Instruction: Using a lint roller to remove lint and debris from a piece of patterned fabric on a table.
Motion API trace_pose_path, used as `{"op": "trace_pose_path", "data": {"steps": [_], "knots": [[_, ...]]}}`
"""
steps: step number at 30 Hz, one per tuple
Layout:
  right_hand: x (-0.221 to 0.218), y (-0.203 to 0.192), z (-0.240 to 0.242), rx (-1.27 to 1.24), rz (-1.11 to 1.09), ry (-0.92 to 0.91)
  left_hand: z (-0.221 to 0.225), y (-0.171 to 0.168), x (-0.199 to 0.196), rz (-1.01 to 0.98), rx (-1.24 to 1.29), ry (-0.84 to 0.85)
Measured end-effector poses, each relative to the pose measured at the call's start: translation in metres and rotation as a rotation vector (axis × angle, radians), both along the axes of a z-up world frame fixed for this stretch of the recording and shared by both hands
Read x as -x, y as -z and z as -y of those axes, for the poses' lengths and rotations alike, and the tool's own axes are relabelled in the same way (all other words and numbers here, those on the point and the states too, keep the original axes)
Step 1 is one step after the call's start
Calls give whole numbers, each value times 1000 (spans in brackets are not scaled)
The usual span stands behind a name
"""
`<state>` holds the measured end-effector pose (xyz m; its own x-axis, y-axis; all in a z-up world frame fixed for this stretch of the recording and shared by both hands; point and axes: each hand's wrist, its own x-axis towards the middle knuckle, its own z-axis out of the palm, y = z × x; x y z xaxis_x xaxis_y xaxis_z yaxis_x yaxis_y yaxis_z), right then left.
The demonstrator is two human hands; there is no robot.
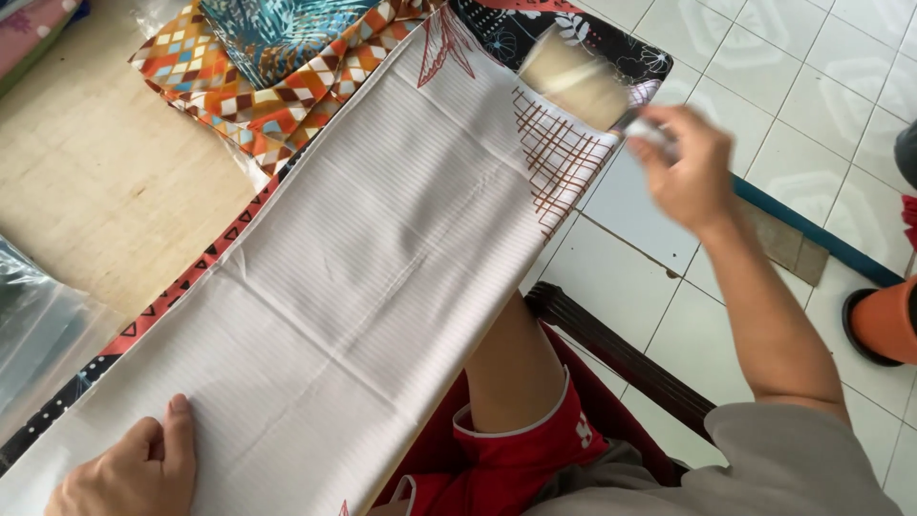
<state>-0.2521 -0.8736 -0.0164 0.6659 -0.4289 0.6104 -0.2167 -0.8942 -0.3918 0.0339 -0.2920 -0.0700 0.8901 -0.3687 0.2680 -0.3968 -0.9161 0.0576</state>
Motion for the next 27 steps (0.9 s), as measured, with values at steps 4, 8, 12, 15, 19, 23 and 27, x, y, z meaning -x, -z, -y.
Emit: {"op": "trace_pose_path", "data": {"steps": [4,8,12,15,19,23,27], "knots": [[-25,0,-37,282,-201,-133,-17,22,-8,88,-198,-53],[-39,32,36,97,-288,-8,-12,13,-7,32,-224,-59],[-45,44,121,200,-270,350,-16,14,-11,62,-182,27],[-41,39,125,210,-177,481,-17,17,-11,51,-207,28],[-55,4,30,128,-3,70,-16,17,-14,52,-244,22],[-79,3,-5,101,-221,-38,-4,0,-10,-77,-245,-43],[-104,13,40,-35,-299,167,-6,-4,-8,-52,-159,14]]}}
